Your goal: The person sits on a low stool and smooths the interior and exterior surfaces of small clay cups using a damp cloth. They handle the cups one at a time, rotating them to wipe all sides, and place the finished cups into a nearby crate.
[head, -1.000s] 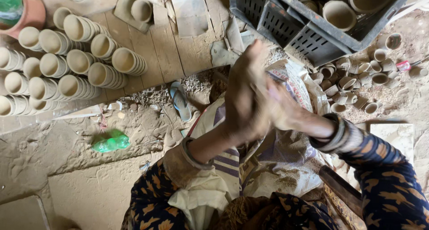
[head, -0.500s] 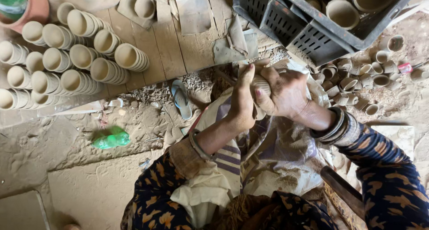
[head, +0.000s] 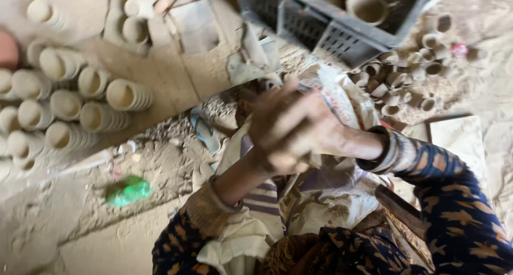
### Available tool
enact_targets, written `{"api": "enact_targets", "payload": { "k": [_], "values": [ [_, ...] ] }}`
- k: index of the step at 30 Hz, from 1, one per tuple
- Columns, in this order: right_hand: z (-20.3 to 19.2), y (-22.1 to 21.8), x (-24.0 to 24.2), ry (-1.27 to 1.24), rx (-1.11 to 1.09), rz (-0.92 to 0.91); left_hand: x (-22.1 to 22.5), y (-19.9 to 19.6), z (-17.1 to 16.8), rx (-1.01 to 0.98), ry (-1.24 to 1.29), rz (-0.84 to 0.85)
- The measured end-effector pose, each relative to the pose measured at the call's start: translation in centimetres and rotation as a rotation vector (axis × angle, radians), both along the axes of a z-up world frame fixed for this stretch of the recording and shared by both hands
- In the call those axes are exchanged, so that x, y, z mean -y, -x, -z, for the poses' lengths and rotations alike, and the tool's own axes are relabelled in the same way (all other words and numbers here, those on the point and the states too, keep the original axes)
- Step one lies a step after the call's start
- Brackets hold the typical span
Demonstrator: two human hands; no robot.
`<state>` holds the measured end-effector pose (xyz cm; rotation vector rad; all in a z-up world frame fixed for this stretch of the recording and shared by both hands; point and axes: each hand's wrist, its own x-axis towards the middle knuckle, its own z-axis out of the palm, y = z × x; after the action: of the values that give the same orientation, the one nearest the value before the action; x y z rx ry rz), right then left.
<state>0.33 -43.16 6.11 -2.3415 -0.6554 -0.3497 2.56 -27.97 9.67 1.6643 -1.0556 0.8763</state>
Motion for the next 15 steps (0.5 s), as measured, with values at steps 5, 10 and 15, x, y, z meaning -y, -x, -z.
{"api": "enact_targets", "payload": {
  "k": [5, 10, 15],
  "values": [
    [-3.0, -0.4, -2.0, -0.178, 0.152, -0.205, -1.9, -1.0, 0.4, -1.123, 0.442, 0.79],
    [-4.3, 0.5, -1.9, -0.161, 0.212, -0.077, -1.3, 0.3, -2.6, -0.733, 0.324, 0.684],
    [-3.4, -0.2, -1.3, -0.372, -0.224, -0.211, -1.0, 0.6, -4.6, -0.183, -0.012, -0.072]
  ]
}}
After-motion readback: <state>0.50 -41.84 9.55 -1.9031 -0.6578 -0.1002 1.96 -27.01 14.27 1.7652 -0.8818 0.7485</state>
